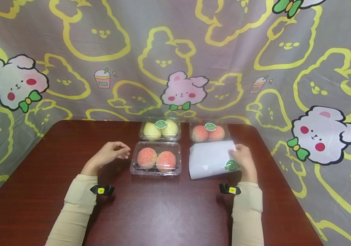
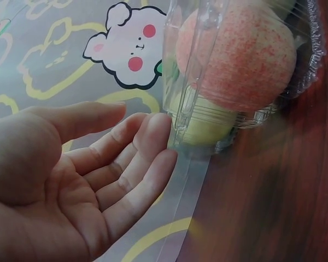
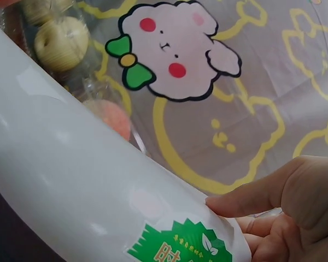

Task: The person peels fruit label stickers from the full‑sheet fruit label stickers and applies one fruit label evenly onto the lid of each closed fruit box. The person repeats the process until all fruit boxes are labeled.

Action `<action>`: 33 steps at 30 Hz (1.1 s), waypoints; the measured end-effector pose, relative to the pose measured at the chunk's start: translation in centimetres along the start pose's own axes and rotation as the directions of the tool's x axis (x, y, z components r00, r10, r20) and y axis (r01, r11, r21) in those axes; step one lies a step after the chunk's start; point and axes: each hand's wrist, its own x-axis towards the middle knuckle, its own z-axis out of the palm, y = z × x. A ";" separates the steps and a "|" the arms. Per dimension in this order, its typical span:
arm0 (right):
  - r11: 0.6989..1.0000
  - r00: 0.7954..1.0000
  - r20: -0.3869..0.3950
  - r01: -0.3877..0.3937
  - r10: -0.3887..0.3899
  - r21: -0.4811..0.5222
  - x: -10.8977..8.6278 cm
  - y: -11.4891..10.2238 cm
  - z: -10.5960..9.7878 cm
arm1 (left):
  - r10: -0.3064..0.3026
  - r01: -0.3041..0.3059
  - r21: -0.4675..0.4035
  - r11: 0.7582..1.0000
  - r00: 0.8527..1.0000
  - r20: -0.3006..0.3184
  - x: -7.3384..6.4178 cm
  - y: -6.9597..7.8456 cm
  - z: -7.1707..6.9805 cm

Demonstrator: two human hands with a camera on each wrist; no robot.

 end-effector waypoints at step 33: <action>0.897 0.982 -0.166 0.155 -0.093 0.414 -2.0 -4.9 0.3 | 0.095 -0.099 -0.031 0.995 0.990 -0.100 -0.6 2.5 0.9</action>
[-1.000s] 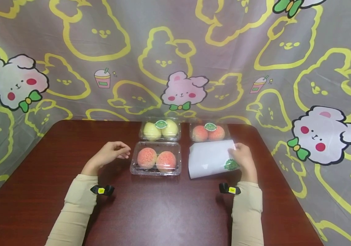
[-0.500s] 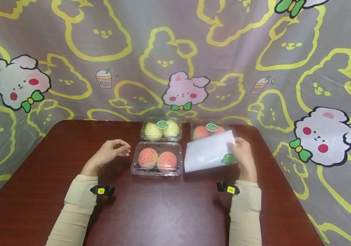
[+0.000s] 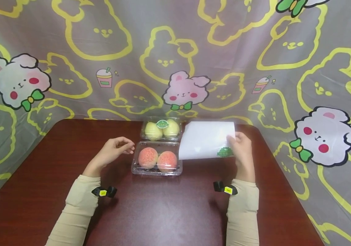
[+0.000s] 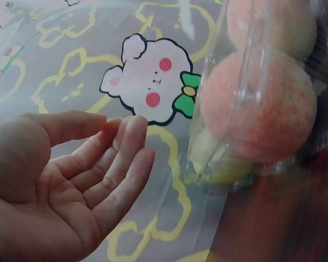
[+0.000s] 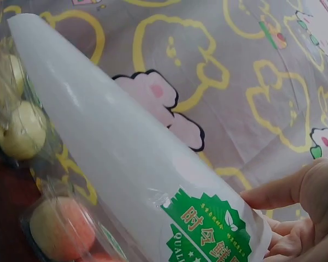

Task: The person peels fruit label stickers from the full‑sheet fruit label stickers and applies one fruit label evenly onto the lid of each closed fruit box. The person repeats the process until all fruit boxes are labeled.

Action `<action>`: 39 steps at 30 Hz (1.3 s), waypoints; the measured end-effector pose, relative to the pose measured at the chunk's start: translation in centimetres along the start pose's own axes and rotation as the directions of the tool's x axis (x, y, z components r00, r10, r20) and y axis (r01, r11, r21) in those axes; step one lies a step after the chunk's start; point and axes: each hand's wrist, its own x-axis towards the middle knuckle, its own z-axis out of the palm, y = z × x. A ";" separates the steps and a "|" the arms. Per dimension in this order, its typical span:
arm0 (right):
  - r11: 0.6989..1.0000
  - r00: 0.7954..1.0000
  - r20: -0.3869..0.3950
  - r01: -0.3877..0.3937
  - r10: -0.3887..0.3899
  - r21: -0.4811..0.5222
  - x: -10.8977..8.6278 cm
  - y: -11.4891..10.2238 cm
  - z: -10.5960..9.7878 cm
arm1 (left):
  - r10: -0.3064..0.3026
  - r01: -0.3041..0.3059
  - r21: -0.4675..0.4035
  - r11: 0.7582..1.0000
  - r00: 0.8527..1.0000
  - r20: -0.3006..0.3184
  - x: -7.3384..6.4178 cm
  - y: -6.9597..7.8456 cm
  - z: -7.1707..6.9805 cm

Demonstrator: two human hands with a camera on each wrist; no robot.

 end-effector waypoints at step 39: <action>0.917 0.989 0.120 0.027 -0.081 0.397 -1.5 -1.5 9.2 | -0.006 0.004 -0.159 0.987 1.000 -0.013 -0.4 2.6 3.8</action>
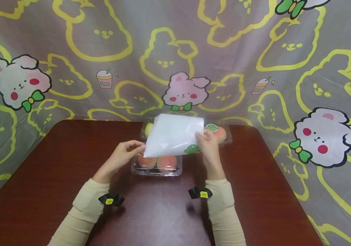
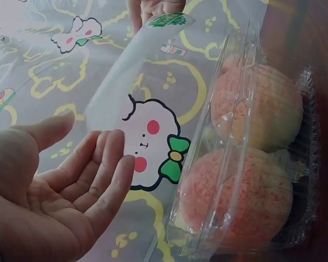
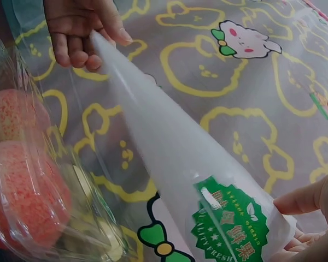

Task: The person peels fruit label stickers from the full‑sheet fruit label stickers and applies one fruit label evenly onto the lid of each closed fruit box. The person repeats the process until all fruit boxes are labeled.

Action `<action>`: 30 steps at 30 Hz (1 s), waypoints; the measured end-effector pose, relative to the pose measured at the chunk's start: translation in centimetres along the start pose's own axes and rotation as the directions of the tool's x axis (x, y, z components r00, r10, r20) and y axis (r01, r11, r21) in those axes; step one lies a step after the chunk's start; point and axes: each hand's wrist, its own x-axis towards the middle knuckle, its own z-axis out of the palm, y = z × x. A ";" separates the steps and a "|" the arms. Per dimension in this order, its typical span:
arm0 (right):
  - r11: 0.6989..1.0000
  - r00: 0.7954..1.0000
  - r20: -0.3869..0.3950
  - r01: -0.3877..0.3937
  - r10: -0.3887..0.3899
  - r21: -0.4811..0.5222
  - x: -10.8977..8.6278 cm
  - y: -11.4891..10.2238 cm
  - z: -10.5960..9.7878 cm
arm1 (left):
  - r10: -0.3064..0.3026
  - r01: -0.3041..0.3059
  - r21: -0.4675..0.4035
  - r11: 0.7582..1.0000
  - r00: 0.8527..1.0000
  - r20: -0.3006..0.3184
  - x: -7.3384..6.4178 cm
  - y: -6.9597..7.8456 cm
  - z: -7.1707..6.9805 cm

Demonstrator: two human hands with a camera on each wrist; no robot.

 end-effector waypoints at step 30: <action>0.997 0.988 0.154 0.028 -0.016 -0.072 -1.6 -0.3 1.1 | 0.067 -0.040 0.094 0.995 0.952 -0.300 -0.6 1.4 -2.3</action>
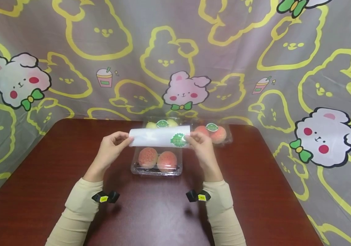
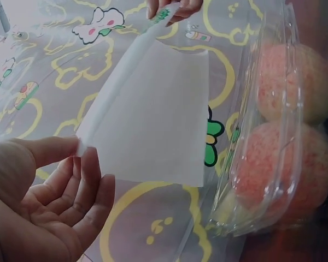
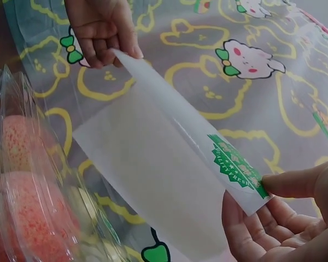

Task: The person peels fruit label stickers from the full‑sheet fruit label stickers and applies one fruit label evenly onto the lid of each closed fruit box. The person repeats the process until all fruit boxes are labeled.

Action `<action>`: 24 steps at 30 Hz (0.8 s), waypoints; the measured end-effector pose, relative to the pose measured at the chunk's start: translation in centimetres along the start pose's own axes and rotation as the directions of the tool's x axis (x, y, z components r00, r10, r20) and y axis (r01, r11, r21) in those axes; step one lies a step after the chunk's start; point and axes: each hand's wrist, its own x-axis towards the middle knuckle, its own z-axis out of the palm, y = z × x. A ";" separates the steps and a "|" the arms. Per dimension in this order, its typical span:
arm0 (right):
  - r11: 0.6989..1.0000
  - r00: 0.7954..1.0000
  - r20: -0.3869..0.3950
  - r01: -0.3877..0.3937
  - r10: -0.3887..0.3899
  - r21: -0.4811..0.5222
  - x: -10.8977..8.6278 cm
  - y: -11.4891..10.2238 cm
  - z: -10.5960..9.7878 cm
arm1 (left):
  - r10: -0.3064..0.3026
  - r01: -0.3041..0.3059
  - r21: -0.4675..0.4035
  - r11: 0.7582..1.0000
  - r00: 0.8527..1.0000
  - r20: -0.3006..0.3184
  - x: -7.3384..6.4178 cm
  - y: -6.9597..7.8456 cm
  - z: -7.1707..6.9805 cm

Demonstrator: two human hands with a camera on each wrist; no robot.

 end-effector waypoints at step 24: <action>0.984 0.992 -0.068 0.113 -0.105 0.135 -0.8 0.1 2.4 | 0.436 -0.364 0.311 0.878 0.875 -0.207 -1.4 1.3 0.7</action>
